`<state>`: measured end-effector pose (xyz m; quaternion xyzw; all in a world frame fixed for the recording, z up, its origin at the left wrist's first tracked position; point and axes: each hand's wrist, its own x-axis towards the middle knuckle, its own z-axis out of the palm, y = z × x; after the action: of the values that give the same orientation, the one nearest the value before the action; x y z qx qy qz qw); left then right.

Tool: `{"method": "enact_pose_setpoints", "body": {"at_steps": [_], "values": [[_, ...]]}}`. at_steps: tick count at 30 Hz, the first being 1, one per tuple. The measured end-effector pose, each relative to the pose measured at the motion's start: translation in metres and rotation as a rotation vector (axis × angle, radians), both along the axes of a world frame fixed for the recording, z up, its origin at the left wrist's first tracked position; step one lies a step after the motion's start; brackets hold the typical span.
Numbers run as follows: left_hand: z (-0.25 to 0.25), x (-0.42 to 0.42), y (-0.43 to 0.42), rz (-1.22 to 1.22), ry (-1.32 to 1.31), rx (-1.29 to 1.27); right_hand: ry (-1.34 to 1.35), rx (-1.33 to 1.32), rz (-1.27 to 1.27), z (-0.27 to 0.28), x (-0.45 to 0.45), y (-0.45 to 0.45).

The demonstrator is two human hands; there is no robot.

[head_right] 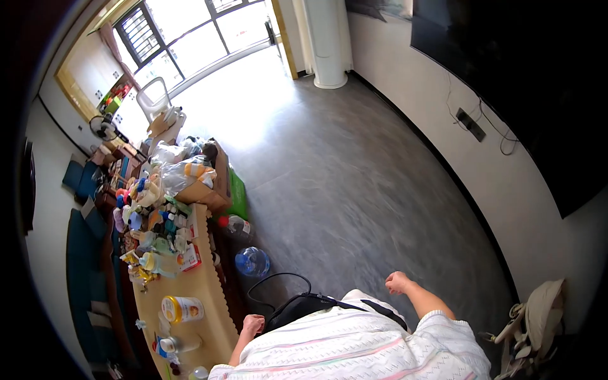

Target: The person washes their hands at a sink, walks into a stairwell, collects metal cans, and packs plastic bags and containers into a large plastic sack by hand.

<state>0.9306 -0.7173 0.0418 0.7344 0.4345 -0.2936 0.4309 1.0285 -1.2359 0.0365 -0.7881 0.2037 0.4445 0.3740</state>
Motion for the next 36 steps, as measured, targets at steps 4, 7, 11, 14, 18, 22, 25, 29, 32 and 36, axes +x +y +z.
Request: {"method": "enact_pose_setpoints", "body": {"at_steps": [4,7,11,14,18,22,25,29,32,36], "values": [[-0.003,-0.004,-0.006,0.037,0.002,0.016,0.003,0.007,0.013,-0.002,0.011,-0.005],[-0.008,-0.008,-0.005,0.102,-0.007,-0.010,0.018,0.004,0.032,-0.011,0.024,-0.006],[-0.034,-0.015,0.021,0.149,0.050,-0.028,0.076,0.014,0.056,-0.023,0.054,0.007],[-0.023,0.000,0.040,0.157,0.128,0.062,0.117,0.019,0.076,-0.028,0.091,0.031],[-0.042,0.034,0.092,0.160,0.153,0.085,0.115,0.000,0.084,-0.033,0.157,0.076],[-0.078,0.110,0.169,0.094,0.189,0.002,0.076,-0.004,0.046,-0.006,0.221,0.119],[-0.034,0.224,0.204,-1.076,0.103,0.388,0.051,0.046,-0.030,0.010,0.272,0.141],[0.003,0.368,0.208,-0.165,-0.281,0.163,0.087,0.009,-0.075,0.016,0.308,0.151],[0.016,0.468,0.199,-0.146,-0.424,0.071,0.146,-0.072,-0.073,0.013,0.340,0.150],[-0.006,0.569,0.189,-0.156,-0.479,-0.003,0.146,-0.109,0.069,0.012,0.421,0.146]]}}
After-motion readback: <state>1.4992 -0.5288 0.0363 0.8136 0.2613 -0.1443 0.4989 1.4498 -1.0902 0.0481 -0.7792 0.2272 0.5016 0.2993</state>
